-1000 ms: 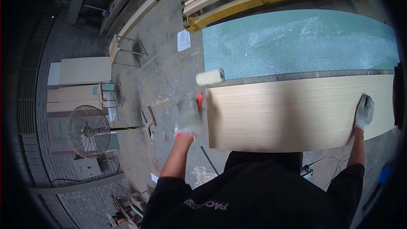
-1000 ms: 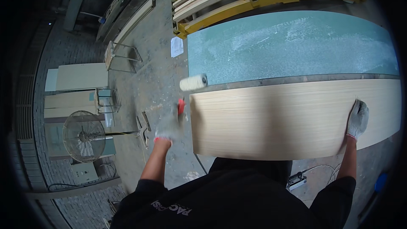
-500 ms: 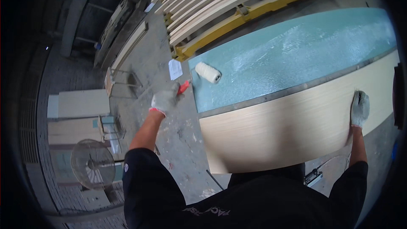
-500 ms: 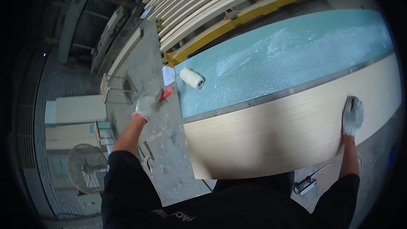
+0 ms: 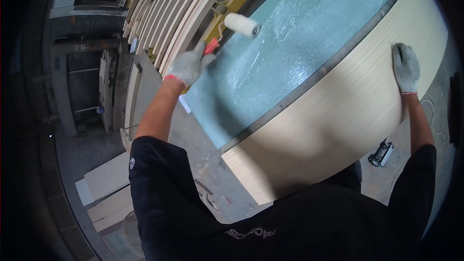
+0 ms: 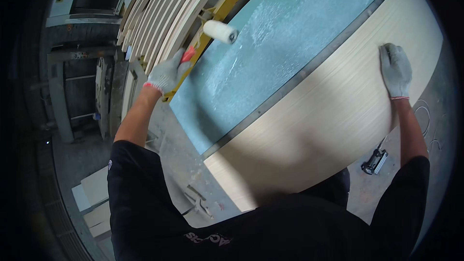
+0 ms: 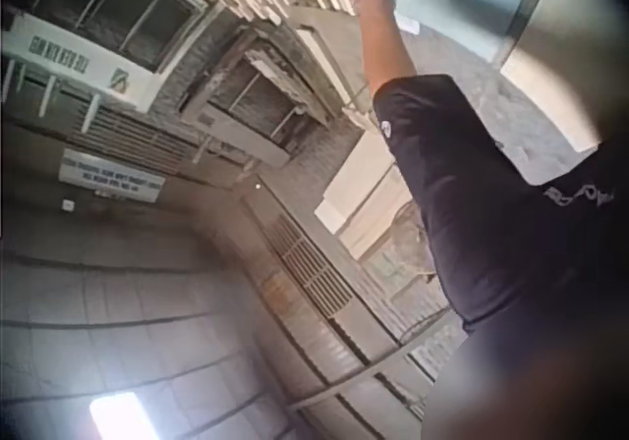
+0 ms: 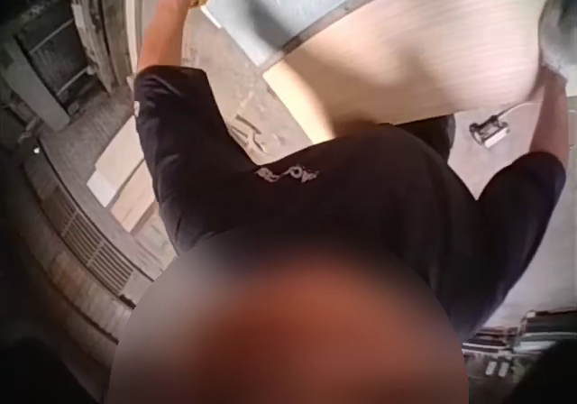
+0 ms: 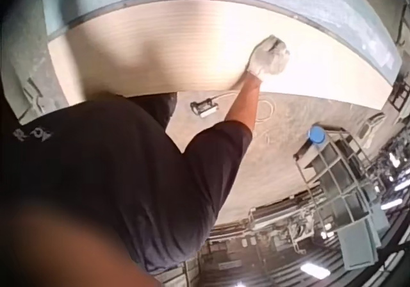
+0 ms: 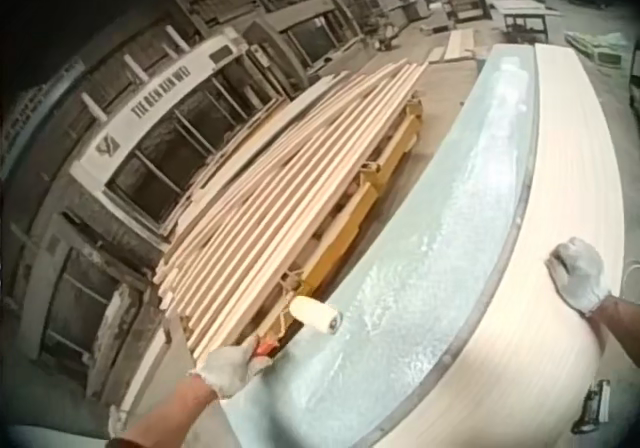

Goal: Applying a white liquid coating to large wooden panels using a paint roller.

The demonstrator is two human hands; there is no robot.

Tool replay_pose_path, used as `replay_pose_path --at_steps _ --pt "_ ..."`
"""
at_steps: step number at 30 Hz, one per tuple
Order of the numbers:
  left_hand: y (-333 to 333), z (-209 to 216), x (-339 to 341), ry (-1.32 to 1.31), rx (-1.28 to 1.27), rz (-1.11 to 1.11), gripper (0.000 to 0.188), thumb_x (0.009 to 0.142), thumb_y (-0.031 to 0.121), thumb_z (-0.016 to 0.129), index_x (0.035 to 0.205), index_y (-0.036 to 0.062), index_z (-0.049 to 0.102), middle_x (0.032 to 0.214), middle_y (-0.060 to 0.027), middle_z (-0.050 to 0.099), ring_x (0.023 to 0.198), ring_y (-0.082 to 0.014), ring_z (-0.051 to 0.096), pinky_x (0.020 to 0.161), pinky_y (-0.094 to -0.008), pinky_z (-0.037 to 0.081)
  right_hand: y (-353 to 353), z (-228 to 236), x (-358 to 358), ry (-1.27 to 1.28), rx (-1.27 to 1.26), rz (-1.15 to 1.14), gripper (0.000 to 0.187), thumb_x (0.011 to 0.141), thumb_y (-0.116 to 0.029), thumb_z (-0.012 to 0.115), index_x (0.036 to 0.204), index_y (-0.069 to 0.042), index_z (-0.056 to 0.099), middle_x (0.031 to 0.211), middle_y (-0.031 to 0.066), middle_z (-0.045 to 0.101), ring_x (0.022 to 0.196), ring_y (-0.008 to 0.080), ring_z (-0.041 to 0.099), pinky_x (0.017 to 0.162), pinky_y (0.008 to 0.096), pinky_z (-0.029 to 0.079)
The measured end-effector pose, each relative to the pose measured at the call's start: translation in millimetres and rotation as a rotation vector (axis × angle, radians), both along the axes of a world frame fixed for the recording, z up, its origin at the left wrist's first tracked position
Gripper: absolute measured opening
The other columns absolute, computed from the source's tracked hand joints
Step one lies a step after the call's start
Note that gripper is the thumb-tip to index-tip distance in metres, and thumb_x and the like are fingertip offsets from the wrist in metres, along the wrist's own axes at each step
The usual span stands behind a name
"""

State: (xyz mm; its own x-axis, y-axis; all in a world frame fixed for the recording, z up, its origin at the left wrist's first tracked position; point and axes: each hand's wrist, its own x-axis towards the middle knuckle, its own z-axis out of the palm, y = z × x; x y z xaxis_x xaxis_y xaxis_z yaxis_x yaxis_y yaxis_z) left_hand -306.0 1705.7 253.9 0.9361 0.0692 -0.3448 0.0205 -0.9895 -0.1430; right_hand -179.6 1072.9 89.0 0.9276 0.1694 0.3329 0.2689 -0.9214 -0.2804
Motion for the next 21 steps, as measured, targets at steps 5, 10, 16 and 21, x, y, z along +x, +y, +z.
replay_pose_path --at_steps 5,10,16,21 --pt "137 36 -195 0.15 0.116 -0.022 0.054 0.096 0.036 0.065 0.142 0.014 0.05 0.109 -0.0237 0.07 0.091 -0.0428 0.07 0.077 -0.0526 0.056 5 15 -4 0.009 -0.048 -0.042 0.021 0.101 -0.023 0.06 0.106 -0.005 0.068 0.101 0.0164 0.068 0.092 0.0354 0.066 0.08 0.0416 0.053" --pt "66 29 -127 0.198 0.216 0.183 0.054 0.098 0.045 0.06 0.138 0.0114 0.05 0.102 -0.0252 0.07 0.091 -0.0454 0.069 0.078 -0.0543 0.055 6 5 1 -0.01 -0.088 -0.025 0.023 0.101 -0.026 0.059 0.108 -0.006 0.069 0.1 0.0159 0.068 0.091 0.0355 0.066 0.08 0.0417 0.053" --pt "30 10 -71 0.092 0.102 0.153 0.057 0.1 0.05 0.053 0.144 0.014 0.044 0.097 -0.0259 0.07 0.086 -0.045 0.069 0.075 -0.0544 0.055 -2 0 4 -0.025 -0.08 -0.029 0.024 0.102 -0.026 0.058 0.111 -0.006 0.069 0.104 0.0162 0.068 0.095 0.0362 0.066 0.083 0.0416 0.053" --pt "192 37 -288 0.138 0.257 -0.09 0.069 0.093 0.034 0.065 0.155 0.0176 0.038 0.105 -0.0267 0.07 0.082 -0.0462 0.07 0.074 -0.0533 0.056 19 15 1 -0.102 -0.044 0.029 0.017 0.098 -0.02 0.061 0.103 -0.005 0.066 0.094 0.0149 0.065 0.085 0.0358 0.063 0.075 0.0444 0.05"
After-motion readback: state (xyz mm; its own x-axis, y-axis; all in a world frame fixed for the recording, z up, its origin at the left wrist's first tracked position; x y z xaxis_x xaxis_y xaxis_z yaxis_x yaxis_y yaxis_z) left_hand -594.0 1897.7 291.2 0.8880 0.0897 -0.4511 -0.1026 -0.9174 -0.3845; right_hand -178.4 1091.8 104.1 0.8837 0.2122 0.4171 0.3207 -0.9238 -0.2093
